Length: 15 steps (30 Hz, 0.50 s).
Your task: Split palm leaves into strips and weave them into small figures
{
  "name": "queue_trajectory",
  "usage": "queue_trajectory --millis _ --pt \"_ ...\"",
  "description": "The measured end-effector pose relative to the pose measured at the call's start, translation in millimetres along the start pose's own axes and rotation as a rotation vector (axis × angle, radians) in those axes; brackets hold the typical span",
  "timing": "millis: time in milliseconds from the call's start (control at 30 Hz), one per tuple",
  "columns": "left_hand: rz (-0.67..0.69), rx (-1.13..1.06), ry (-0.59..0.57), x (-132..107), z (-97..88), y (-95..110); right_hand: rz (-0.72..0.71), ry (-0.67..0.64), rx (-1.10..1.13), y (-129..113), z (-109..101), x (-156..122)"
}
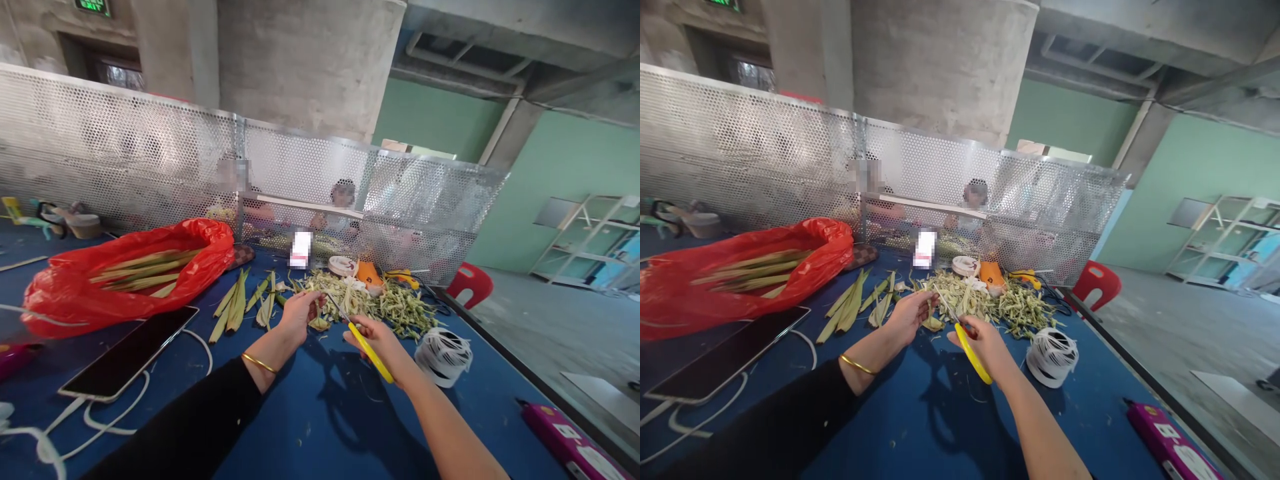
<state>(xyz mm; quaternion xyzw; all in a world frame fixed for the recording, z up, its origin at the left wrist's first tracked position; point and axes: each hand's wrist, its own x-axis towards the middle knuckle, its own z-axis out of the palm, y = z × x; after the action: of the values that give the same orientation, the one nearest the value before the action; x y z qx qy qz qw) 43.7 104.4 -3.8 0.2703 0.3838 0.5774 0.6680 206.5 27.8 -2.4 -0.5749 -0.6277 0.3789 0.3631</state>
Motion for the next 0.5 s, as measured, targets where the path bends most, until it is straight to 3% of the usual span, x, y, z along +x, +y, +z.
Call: queue_trajectory --millis 500 --pt "-0.024 0.028 0.006 0 1.7 5 0.017 0.008 0.033 -11 -1 -4"
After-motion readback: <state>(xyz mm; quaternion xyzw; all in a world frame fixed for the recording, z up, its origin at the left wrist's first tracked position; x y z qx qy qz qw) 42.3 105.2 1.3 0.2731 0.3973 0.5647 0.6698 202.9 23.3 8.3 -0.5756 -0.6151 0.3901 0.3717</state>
